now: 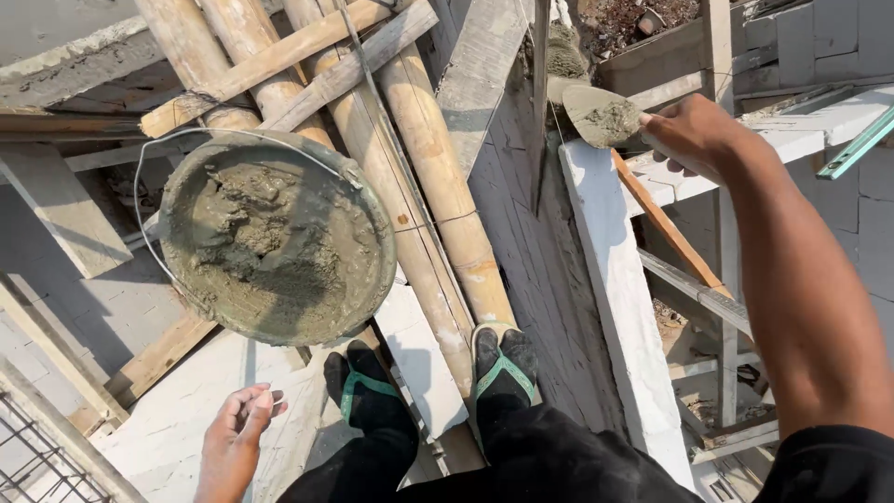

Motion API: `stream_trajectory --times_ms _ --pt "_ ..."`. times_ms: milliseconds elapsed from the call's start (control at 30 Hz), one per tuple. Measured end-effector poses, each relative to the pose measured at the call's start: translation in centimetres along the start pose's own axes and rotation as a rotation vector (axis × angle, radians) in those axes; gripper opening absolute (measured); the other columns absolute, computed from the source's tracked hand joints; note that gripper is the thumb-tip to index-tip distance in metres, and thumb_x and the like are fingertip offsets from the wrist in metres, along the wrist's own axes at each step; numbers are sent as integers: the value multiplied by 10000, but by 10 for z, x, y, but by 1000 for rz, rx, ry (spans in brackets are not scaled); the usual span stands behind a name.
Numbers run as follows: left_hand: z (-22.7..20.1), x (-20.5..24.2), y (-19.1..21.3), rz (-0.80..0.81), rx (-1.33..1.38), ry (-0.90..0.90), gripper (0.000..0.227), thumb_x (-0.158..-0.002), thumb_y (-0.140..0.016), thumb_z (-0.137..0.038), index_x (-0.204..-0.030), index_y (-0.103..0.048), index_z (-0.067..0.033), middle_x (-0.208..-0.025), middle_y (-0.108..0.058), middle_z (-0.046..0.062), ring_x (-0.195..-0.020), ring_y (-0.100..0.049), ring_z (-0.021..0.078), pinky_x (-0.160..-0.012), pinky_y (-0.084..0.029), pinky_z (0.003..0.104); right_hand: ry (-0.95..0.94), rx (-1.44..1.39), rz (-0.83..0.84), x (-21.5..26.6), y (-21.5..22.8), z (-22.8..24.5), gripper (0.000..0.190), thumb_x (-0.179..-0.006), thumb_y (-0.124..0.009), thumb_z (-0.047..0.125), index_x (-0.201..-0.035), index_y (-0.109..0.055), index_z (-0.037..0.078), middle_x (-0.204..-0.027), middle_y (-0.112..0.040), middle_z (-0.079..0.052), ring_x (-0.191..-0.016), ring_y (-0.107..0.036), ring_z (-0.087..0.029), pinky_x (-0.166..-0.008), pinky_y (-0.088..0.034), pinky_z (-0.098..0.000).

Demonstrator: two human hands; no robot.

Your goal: The person uses a trowel to spread mortar from a bucket onto a wall before placing and leveling lightweight concrete blocks. They repeat the process by applying mortar to the sides of new blocks and setting them into place to continue building the wall.

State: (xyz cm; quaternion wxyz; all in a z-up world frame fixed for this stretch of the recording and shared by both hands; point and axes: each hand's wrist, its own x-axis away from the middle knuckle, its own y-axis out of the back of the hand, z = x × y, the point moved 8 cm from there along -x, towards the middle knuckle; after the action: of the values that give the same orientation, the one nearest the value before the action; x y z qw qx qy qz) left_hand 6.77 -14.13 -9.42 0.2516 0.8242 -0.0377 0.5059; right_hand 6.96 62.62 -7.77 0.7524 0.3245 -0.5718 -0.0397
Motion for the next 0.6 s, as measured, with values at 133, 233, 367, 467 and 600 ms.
stream_trajectory --times_ms 133,233,367,467,600 --pt "-74 42 -21 66 -306 -118 458 -960 -649 -300 -1282 -626 24 -1107 -778 193 -1075 -740 257 -948 -530 354 176 -69 -190 64 44 -38 516 -1114 -537 439 -1115 -688 -54 -870 -662 -199 -712 -627 -216 -624 -520 -396" --pt "-100 67 -51 209 -702 -165 519 -922 -670 -402 -1300 -614 -51 -1149 -752 157 -1104 -720 255 -964 -536 393 447 -45 -102 95 24 -31 480 -1119 -548 423 -1055 -672 -36 -782 -609 -184 -601 -616 -190 -526 -520 -369" --pt "-109 80 -118 487 -1215 -501 670 -905 -635 -564 -1382 -521 -108 -1244 -647 155 -1131 -673 303 -950 -543 468 712 491 -162 234 -31 173 432 -1020 -561 426 -1189 -741 71 -781 -736 -154 -656 -720 -222 -601 -559 -391" --pt "-112 52 -157 429 -1017 -528 739 -921 -633 -539 -1420 -473 -18 -1287 -619 216 -1149 -677 323 -957 -549 458 884 669 -206 225 -87 241 585 -1003 -644 562 -1309 -655 63 -862 -717 -216 -755 -706 -371 -607 -573 -485" --pt "-103 41 -180 434 -870 -415 814 -914 -648 -518 -1450 -407 46 -1306 -589 245 -1171 -660 323 -952 -532 457 1317 475 -354 239 -111 250 558 -857 -832 415 -1226 -674 26 -872 -721 -203 -708 -710 -378 -564 -545 -498"
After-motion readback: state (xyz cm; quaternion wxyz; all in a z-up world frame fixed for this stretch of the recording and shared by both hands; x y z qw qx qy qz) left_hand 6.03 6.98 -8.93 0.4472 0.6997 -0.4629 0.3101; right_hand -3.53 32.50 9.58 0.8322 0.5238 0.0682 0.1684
